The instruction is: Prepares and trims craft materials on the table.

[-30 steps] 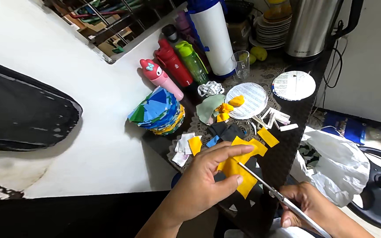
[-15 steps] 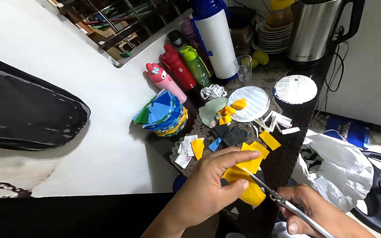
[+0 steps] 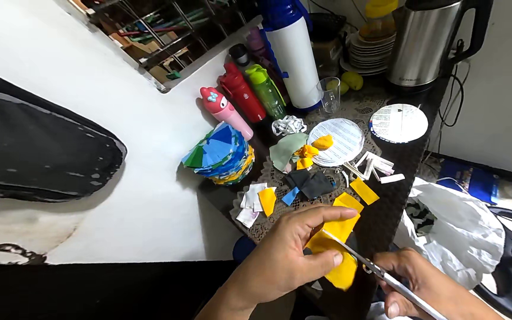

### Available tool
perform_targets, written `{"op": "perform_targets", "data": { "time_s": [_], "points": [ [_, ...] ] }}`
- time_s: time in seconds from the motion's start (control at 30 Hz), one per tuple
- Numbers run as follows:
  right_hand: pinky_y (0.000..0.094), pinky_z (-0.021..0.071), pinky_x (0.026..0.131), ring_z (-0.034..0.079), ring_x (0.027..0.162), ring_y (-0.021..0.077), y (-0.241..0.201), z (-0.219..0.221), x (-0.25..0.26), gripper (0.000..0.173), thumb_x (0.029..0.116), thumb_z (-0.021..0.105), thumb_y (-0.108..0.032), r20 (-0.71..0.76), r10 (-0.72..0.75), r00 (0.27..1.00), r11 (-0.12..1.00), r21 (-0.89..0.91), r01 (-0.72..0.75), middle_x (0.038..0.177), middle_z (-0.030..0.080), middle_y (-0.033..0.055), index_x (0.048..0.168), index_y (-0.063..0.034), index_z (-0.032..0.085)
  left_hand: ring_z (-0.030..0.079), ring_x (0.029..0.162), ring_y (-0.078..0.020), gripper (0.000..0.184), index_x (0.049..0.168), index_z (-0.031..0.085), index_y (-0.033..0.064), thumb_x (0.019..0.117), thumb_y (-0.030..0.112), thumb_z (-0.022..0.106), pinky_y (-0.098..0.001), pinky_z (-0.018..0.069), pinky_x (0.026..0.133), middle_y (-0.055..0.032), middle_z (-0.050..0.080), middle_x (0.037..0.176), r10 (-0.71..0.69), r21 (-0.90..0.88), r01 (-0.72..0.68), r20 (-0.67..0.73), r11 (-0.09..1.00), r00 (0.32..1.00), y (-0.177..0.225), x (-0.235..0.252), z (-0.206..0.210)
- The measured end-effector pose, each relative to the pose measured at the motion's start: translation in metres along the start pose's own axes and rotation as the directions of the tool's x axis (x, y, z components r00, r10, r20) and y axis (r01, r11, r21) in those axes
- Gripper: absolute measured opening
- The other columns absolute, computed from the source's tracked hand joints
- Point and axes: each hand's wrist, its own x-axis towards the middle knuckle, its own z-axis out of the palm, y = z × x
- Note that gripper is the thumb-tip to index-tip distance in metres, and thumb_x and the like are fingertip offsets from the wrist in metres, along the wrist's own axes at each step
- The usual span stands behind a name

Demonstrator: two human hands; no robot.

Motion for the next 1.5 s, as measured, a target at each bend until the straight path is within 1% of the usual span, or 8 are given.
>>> {"op": "perform_targets", "data": {
  "time_s": [0.53,0.63,0.73,0.83,0.97,1.1,1.27,1.5],
  "points": [
    [0.009,0.0317,0.043,0.041,0.047,-0.0123,0.009,0.001,-0.003,0.048,0.0846,0.073,-0.062,-0.023,0.018,1.0,0.996,0.087,-0.015,0.054,0.048,-0.0166,0.069,-0.0175,0.062,0.064,0.118,-0.0101,0.052,0.137,0.057,-0.0073,0.0869,-0.004,0.07,-0.027,0.057,0.098,-0.0078,0.063,0.135,-0.016,-0.047,0.016,0.009,0.999,1.0,-0.006,0.002,-0.002],
    [0.0103,0.0317,0.043,0.042,0.047,-0.0111,0.017,-0.004,-0.014,0.049,0.084,0.073,-0.063,-0.012,0.08,0.997,0.994,0.069,-0.079,0.054,0.048,-0.0162,0.07,-0.0177,0.063,0.066,0.114,-0.0097,0.05,0.136,0.061,-0.0033,0.0866,-0.002,0.071,-0.0257,0.0589,0.094,-0.0075,0.065,0.133,-0.05,0.145,0.057,-0.051,0.988,0.997,-0.009,0.006,-0.006],
    [0.0118,0.0332,0.042,0.042,0.046,-0.0102,0.028,-0.013,-0.039,0.049,0.0806,0.073,-0.068,-0.1,0.173,0.98,0.981,0.109,-0.162,0.055,0.05,-0.0175,0.072,-0.0208,0.065,0.066,0.112,-0.0059,0.049,0.135,0.066,0.0081,0.0862,0.003,0.067,-0.0214,0.0573,0.092,-0.0046,0.066,0.132,-0.146,0.473,0.18,-0.107,0.863,0.983,-0.018,0.017,-0.004],
    [0.0114,0.0366,0.042,0.045,0.046,-0.01,0.038,-0.022,-0.066,0.046,0.0786,0.073,-0.07,-0.24,0.22,0.946,0.967,0.181,-0.179,0.057,0.054,-0.0192,0.07,-0.0255,0.064,0.065,0.119,-0.0162,0.049,0.136,0.066,0.008,0.0883,-0.001,0.065,-0.0293,0.0529,0.099,-0.0119,0.066,0.134,-0.254,0.638,0.232,-0.059,0.735,0.965,-0.025,0.036,0.013],
    [0.012,0.0411,0.045,0.049,0.049,-0.0085,0.047,-0.031,-0.092,0.041,0.0778,0.075,-0.067,-0.385,0.236,0.892,0.953,0.272,-0.134,0.059,0.057,-0.0189,0.071,-0.0287,0.064,0.061,0.128,-0.0251,0.052,0.141,0.061,0.0059,0.0901,-0.005,0.061,-0.04,0.0507,0.105,-0.0156,0.061,0.141,-0.34,0.626,0.177,0.15,0.76,0.929,-0.051,0.06,0.036],
    [0.0124,0.0441,0.046,0.052,0.05,-0.0074,0.055,-0.037,-0.102,0.037,0.0797,0.075,-0.065,-0.463,0.213,0.86,0.951,0.301,-0.073,0.062,0.059,-0.0182,0.075,-0.0292,0.066,0.056,0.134,-0.026,0.054,0.145,0.058,0.0071,0.092,-0.004,0.06,-0.0415,0.0485,0.107,-0.0153,0.057,0.146,-0.389,0.56,0.173,0.293,0.81,0.873,-0.056,0.077,0.055],
    [0.0116,0.0431,0.046,0.051,0.05,-0.0082,0.061,-0.037,-0.104,0.037,0.0798,0.074,-0.065,-0.489,0.226,0.843,0.945,0.32,-0.068,0.061,0.058,-0.0188,0.074,-0.0298,0.065,0.057,0.132,-0.0248,0.053,0.142,0.061,0.0051,0.0894,-0.005,0.064,-0.0384,0.0471,0.109,-0.0171,0.06,0.142,-0.382,0.558,0.211,0.208,0.803,0.9,-0.081,0.092,0.043],
    [0.0114,0.044,0.047,0.053,0.051,-0.0079,0.066,-0.034,-0.098,0.036,0.0796,0.076,-0.064,-0.473,0.242,0.847,0.931,0.359,-0.065,0.062,0.058,-0.0184,0.074,-0.0294,0.066,0.052,0.138,-0.0235,0.058,0.147,0.054,0.0057,0.0908,-0.006,0.061,-0.0379,0.0423,0.114,-0.015,0.054,0.149,-0.535,0.665,0.313,0.154,0.678,0.831,-0.105,0.106,0.018]
  ]
}}
